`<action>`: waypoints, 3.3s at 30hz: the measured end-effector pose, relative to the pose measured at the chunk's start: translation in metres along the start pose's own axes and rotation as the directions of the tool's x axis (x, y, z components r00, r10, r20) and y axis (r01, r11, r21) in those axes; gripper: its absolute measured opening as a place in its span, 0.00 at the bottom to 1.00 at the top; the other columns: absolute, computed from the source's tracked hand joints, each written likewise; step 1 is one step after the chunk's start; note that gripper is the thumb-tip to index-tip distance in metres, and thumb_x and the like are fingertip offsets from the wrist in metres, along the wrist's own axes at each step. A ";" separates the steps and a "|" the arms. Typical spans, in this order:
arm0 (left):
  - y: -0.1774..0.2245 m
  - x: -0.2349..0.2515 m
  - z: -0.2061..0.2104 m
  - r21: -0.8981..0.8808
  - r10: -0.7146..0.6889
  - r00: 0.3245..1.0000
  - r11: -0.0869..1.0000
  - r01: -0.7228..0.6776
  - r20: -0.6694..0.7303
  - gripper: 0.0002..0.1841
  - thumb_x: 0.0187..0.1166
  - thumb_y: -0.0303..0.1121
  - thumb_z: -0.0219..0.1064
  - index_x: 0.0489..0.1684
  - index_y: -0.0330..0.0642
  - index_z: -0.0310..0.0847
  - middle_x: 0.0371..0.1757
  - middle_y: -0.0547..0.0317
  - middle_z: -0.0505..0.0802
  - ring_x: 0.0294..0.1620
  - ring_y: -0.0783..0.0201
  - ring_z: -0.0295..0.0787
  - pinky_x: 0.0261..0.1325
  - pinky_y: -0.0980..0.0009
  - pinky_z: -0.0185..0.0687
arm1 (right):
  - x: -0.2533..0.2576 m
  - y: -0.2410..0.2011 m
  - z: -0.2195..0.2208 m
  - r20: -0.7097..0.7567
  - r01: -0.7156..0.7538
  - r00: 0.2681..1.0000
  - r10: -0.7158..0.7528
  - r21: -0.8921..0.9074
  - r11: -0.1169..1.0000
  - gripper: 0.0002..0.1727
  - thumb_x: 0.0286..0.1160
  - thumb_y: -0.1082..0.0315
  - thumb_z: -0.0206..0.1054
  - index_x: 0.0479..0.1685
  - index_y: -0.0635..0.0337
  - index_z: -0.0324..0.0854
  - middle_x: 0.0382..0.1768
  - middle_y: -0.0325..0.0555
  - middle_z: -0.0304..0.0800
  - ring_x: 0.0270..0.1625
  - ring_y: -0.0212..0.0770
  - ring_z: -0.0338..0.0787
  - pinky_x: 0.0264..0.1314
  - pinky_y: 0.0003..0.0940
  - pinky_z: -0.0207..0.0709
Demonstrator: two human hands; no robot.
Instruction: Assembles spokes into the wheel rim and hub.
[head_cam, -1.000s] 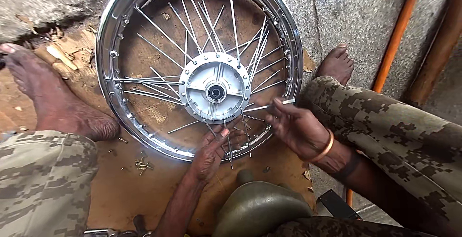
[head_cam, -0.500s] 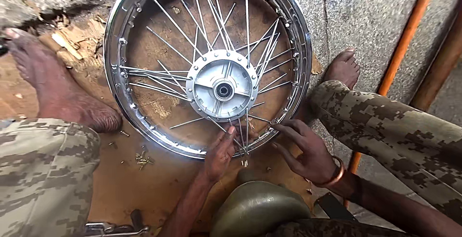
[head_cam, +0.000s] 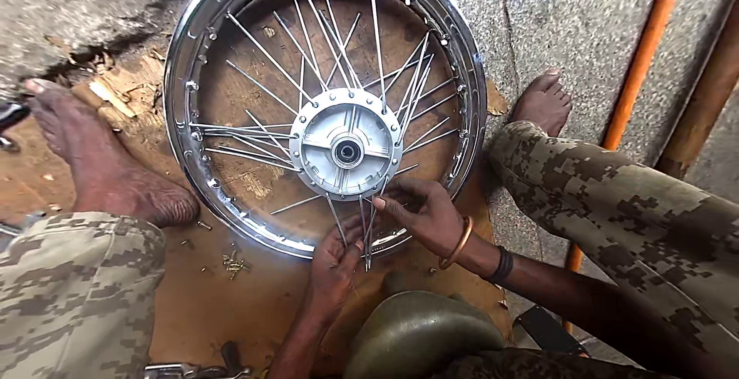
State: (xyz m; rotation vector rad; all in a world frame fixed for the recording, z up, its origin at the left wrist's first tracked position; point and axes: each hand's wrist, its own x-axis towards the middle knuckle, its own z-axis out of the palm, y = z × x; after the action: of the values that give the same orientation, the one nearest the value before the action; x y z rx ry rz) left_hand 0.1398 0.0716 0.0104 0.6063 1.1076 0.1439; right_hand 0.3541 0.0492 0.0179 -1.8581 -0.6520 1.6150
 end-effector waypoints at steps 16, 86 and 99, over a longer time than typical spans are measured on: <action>0.013 0.008 0.002 0.101 -0.036 0.998 0.994 0.040 -0.043 0.14 0.79 0.26 0.71 0.62 0.41 0.87 0.49 0.48 0.96 0.46 0.55 0.94 0.50 0.64 0.91 | -0.002 0.003 0.004 0.075 -0.045 0.997 0.035 0.144 0.989 0.05 0.82 0.68 0.67 0.44 0.61 0.81 0.33 0.46 0.89 0.32 0.37 0.90 0.35 0.30 0.87; 0.025 0.030 0.001 -0.418 -0.011 0.987 0.907 -0.057 -0.159 0.14 0.87 0.25 0.59 0.66 0.34 0.78 0.55 0.40 0.92 0.49 0.53 0.95 0.59 0.57 0.91 | -0.016 0.015 -0.007 0.413 -0.256 0.901 0.135 0.252 0.933 0.16 0.81 0.71 0.68 0.65 0.61 0.83 0.57 0.52 0.94 0.56 0.46 0.94 0.63 0.37 0.87; 0.004 0.037 0.004 -0.540 0.008 0.998 0.841 0.031 0.068 0.11 0.83 0.35 0.60 0.49 0.40 0.87 0.52 0.49 0.92 0.46 0.63 0.90 0.55 0.67 0.87 | -0.028 0.010 -0.008 0.348 -0.198 0.930 0.117 0.208 0.958 0.21 0.70 0.70 0.78 0.62 0.63 0.81 0.57 0.53 0.92 0.56 0.47 0.95 0.61 0.37 0.91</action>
State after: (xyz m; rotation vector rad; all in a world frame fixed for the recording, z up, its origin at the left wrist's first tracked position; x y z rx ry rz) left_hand 0.1609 0.0886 -0.0160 0.0915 0.9446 0.4099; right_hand 0.3579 0.0212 0.0314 -1.5081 -0.4248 2.0428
